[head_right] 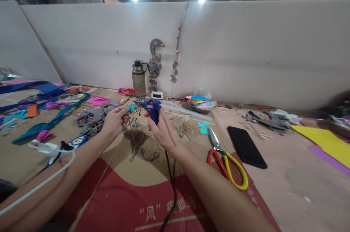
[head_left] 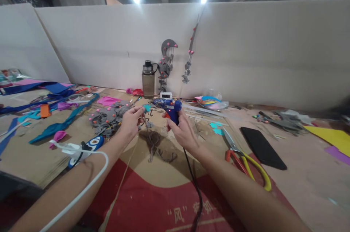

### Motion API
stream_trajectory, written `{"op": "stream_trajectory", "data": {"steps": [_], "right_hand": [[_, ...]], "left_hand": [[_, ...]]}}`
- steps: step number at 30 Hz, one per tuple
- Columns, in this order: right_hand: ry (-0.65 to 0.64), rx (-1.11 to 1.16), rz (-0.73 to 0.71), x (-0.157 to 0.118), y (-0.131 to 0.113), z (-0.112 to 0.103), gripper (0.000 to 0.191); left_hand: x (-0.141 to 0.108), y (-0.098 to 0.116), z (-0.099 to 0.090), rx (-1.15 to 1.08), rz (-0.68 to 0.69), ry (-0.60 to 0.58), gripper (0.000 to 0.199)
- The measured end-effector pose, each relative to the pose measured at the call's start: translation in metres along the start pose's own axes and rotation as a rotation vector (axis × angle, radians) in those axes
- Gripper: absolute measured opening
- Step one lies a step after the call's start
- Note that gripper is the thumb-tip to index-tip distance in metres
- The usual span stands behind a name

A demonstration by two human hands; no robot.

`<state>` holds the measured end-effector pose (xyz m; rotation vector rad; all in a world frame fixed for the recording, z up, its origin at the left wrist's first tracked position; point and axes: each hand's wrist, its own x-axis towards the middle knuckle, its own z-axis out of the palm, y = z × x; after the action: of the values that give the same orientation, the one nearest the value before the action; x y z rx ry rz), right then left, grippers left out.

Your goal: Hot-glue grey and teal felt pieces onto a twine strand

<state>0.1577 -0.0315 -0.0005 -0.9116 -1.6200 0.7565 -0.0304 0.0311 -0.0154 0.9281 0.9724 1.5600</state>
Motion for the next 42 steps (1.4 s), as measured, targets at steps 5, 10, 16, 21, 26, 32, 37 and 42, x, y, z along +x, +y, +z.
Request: {"op": "stream_trajectory", "data": {"steps": [5, 10, 16, 21, 26, 32, 37, 42], "right_hand": [[-0.016, -0.261, -0.076, -0.0022, 0.0037, -0.0011, 0.019], [-0.020, -0.326, -0.056, -0.0017, 0.0065, 0.0029, 0.021], [-0.055, -0.360, 0.029, -0.0027, -0.0003, 0.0039, 0.024], [-0.067, -0.384, 0.051, -0.0035, -0.0026, 0.0043, 0.026], [-0.059, -0.410, 0.041, -0.0038, -0.0002, 0.0043, 0.026], [-0.060, -0.417, 0.037, -0.0042, 0.0022, 0.0052, 0.029], [-0.064, -0.413, 0.043, -0.0050, 0.0010, 0.0057, 0.031], [-0.066, -0.429, 0.043, -0.0056, -0.0004, 0.0050, 0.031]], "left_hand": [[-0.0025, 0.0011, 0.0035, -0.011, 0.004, 0.007, 0.033], [-0.0072, 0.0047, 0.0055, 0.014, -0.008, 0.003, 0.035], [-0.0066, 0.0019, 0.0037, 0.042, -0.008, -0.031, 0.032], [-0.0075, 0.0012, 0.0040, 0.058, 0.004, -0.045, 0.030], [-0.0097, 0.0016, 0.0047, 0.104, 0.032, -0.025, 0.031], [-0.0090, 0.0009, 0.0043, 0.133, 0.075, -0.002, 0.030], [-0.0090, 0.0001, 0.0042, 0.128, 0.084, -0.015, 0.030], [-0.0096, 0.0006, 0.0045, 0.144, 0.077, -0.017, 0.031]]}}
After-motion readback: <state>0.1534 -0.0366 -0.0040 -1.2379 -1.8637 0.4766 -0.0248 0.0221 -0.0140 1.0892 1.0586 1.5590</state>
